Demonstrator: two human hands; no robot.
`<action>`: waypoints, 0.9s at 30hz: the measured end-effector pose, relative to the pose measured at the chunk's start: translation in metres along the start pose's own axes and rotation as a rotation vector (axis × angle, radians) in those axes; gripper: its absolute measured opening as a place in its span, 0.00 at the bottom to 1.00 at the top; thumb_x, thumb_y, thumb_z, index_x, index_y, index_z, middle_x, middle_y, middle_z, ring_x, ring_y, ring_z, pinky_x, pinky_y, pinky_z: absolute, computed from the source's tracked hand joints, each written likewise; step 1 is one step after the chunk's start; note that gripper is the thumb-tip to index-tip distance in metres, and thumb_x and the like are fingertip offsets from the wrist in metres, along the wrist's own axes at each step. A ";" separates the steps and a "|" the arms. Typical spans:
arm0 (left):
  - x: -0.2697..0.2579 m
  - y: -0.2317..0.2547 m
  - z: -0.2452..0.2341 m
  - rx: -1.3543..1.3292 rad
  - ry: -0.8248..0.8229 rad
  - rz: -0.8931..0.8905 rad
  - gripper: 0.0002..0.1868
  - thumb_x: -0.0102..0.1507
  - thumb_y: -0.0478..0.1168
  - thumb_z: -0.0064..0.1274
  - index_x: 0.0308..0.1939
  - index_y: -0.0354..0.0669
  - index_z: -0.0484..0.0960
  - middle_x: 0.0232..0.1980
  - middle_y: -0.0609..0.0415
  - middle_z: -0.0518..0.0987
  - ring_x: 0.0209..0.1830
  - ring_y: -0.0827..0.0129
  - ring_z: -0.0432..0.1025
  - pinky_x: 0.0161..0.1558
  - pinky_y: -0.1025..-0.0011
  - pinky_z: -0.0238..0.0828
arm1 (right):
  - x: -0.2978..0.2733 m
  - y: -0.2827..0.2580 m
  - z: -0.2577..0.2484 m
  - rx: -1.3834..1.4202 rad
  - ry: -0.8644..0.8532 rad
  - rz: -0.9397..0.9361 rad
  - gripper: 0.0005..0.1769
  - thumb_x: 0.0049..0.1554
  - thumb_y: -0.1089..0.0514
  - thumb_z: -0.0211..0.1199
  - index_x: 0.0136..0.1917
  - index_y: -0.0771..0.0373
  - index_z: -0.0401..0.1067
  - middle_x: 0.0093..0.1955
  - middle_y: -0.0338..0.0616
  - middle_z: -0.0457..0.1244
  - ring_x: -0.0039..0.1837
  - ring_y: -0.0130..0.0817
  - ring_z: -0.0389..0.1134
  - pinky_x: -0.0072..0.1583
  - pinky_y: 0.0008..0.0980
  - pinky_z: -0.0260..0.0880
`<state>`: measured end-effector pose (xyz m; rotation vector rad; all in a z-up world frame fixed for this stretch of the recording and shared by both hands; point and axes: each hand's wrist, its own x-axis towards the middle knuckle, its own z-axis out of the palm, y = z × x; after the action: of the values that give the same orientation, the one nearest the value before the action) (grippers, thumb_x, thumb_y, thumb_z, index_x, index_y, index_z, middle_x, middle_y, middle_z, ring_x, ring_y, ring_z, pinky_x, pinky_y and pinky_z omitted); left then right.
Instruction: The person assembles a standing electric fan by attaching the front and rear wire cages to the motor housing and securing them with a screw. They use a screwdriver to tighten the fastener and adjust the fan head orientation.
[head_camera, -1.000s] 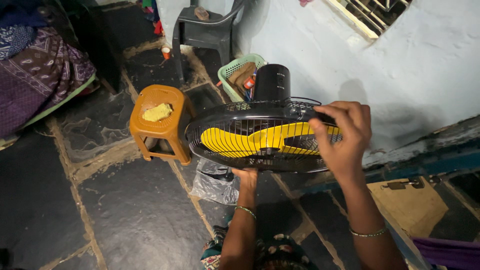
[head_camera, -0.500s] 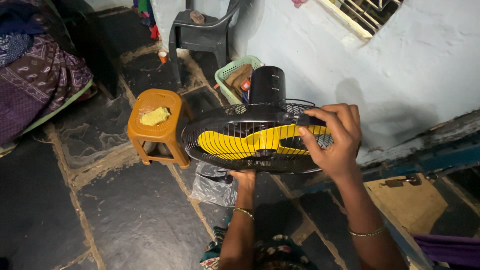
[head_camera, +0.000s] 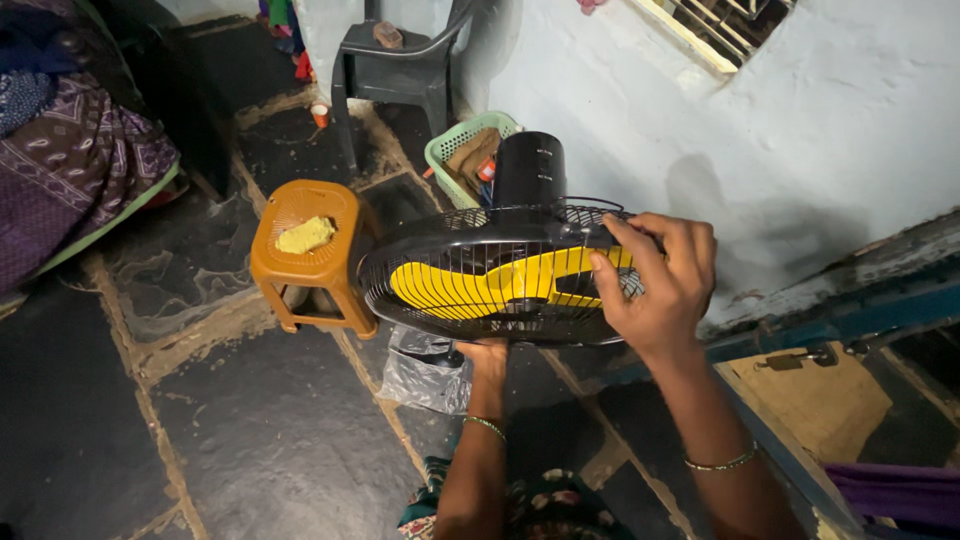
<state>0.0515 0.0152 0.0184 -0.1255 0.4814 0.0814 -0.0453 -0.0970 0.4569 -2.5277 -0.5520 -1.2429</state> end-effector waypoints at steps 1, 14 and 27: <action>0.001 0.000 -0.001 -0.005 -0.050 0.006 0.41 0.68 0.67 0.22 0.66 0.43 0.74 0.65 0.43 0.76 0.61 0.49 0.72 0.61 0.45 0.71 | 0.001 -0.001 0.001 -0.038 0.002 -0.004 0.20 0.55 0.55 0.73 0.60 0.61 0.81 0.56 0.46 0.66 0.59 0.42 0.61 0.59 0.42 0.63; -0.001 0.006 0.000 -0.030 -0.289 0.018 0.39 0.68 0.64 0.27 0.70 0.42 0.73 0.70 0.44 0.74 0.67 0.46 0.69 0.70 0.45 0.61 | -0.016 0.038 -0.040 0.319 -0.122 0.196 0.34 0.60 0.49 0.66 0.74 0.66 0.66 0.72 0.55 0.61 0.74 0.51 0.63 0.75 0.46 0.62; -0.007 0.020 0.011 0.018 -0.145 -0.095 0.43 0.64 0.73 0.31 0.71 0.49 0.73 0.72 0.47 0.72 0.71 0.46 0.65 0.71 0.39 0.57 | -0.051 0.063 -0.044 0.360 -0.168 0.419 0.35 0.51 0.51 0.76 0.69 0.62 0.70 0.63 0.49 0.62 0.65 0.43 0.66 0.65 0.39 0.66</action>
<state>0.0483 0.0358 0.0292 -0.1239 0.3304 -0.0064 -0.0760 -0.1822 0.4383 -2.2905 -0.2319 -0.7164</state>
